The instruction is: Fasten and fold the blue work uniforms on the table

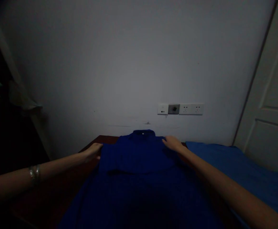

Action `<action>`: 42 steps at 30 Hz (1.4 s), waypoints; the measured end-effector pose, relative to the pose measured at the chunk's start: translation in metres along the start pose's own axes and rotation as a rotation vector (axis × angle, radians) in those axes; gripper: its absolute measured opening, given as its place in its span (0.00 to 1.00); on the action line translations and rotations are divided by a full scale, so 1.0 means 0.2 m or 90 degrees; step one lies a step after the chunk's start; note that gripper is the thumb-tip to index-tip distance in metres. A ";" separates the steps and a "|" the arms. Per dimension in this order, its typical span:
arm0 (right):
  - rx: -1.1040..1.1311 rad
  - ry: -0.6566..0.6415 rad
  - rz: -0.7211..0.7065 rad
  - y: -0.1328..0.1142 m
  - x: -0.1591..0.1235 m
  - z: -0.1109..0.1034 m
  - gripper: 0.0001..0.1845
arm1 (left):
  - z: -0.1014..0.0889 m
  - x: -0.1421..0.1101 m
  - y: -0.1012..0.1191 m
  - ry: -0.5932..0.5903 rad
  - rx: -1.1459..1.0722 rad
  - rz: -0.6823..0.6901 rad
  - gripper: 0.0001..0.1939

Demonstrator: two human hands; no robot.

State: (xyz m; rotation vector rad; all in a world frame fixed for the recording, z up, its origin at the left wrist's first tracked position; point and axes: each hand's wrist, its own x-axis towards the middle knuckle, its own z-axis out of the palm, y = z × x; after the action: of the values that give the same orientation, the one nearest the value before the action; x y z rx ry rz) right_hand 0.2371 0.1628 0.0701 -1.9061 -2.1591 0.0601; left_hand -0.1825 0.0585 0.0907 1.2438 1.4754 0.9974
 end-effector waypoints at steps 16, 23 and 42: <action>-0.058 -0.049 0.116 0.41 -0.13 0.51 0.27 | -0.04 -0.02 -0.59 0.009 0.065 -0.199 0.28; -0.096 -0.053 0.107 0.40 -0.14 0.55 0.22 | 0.00 -0.01 -0.60 -0.017 0.070 -0.201 0.21; -0.093 -0.047 0.017 0.51 -0.13 0.58 0.21 | -0.01 -0.07 -0.62 -0.074 0.074 -0.338 0.18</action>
State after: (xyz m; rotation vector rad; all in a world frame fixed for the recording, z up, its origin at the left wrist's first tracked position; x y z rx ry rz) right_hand 0.3128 0.1677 -0.0662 -2.0417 -2.2429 -0.0227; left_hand -0.2119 0.0263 -0.0255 0.8943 1.6675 0.4839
